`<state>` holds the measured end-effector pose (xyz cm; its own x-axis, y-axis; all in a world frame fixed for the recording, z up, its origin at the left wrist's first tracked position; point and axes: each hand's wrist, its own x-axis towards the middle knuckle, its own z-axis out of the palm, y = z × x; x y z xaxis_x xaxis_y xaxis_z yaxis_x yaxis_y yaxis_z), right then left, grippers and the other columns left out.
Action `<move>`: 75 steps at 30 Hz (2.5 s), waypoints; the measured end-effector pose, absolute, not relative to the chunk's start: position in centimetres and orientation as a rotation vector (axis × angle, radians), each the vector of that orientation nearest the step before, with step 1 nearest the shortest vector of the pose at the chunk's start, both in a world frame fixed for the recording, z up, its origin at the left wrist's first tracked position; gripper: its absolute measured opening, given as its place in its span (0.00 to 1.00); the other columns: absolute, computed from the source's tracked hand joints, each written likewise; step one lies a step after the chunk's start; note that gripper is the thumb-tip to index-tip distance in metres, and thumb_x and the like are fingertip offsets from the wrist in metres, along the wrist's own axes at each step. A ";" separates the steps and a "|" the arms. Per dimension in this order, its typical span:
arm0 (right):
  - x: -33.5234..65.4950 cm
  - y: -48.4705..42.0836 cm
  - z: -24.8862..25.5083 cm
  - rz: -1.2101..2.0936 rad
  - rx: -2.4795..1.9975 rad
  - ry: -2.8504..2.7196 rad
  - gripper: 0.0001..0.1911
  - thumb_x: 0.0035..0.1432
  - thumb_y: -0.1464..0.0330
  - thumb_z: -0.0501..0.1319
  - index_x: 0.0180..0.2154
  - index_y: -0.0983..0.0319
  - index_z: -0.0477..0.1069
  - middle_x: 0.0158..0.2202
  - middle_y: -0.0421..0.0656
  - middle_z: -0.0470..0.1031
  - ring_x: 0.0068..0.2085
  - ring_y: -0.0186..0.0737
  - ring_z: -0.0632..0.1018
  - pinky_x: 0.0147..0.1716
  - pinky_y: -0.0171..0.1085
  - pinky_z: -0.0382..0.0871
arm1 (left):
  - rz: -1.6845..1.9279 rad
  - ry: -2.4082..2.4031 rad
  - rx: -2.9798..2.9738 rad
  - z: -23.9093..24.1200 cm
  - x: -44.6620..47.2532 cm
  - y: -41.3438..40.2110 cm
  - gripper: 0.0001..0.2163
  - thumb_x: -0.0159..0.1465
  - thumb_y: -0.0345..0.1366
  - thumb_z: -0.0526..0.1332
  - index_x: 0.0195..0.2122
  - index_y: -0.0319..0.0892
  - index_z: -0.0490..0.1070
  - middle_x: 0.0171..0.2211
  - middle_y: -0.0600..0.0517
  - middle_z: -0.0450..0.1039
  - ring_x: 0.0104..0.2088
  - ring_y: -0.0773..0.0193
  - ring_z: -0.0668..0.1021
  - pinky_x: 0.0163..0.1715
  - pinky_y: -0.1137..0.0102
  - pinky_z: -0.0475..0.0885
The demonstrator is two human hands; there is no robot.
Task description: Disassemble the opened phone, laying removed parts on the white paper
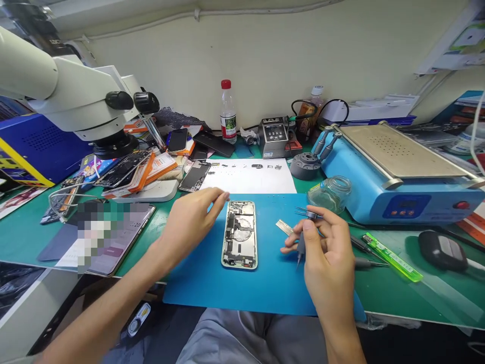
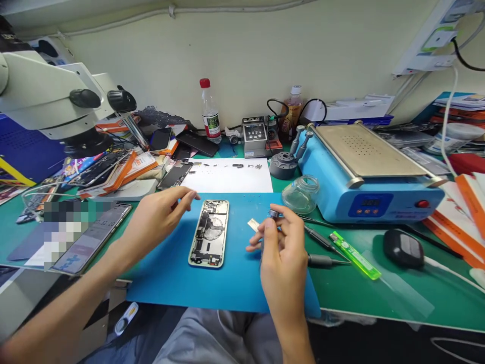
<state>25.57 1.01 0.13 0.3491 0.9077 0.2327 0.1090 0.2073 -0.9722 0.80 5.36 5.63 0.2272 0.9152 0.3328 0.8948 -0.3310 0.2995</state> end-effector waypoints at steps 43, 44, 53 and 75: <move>21.7 -1.7 1.2 1.159 -1.169 -1.123 0.18 0.76 0.51 0.62 0.57 0.53 0.74 0.32 0.35 0.76 0.27 0.35 0.82 0.46 0.47 0.87 | 0.692 1.710 2.407 -1.0 0.3 -1.0 0.39 0.75 0.56 0.63 0.80 0.47 0.53 0.67 0.39 0.75 0.62 0.39 0.76 0.58 0.49 0.72; 21.9 -1.7 1.2 1.078 -1.199 -1.129 0.17 0.76 0.51 0.61 0.57 0.54 0.74 0.32 0.36 0.77 0.30 0.37 0.84 0.45 0.46 0.86 | 0.704 1.736 2.436 -1.1 0.9 -1.4 0.44 0.72 0.59 0.65 0.81 0.46 0.49 0.68 0.38 0.74 0.62 0.38 0.76 0.58 0.48 0.71; 24.6 -1.8 1.2 0.343 -1.454 -1.334 0.18 0.76 0.57 0.64 0.62 0.51 0.70 0.49 0.44 0.88 0.54 0.48 0.89 0.47 0.44 0.87 | 0.718 1.731 2.430 -1.2 2.6 -1.2 0.43 0.72 0.43 0.66 0.82 0.46 0.44 0.68 0.38 0.73 0.63 0.37 0.76 0.58 0.46 0.74; 23.1 -0.1 3.0 0.430 -1.269 -1.218 0.18 0.77 0.60 0.63 0.64 0.52 0.69 0.42 0.41 0.82 0.24 0.33 0.75 0.19 0.36 0.71 | 0.521 1.198 2.216 1.2 -5.0 0.1 0.47 0.68 0.37 0.75 0.81 0.68 0.50 0.77 0.54 0.65 0.74 0.47 0.71 0.68 0.53 0.77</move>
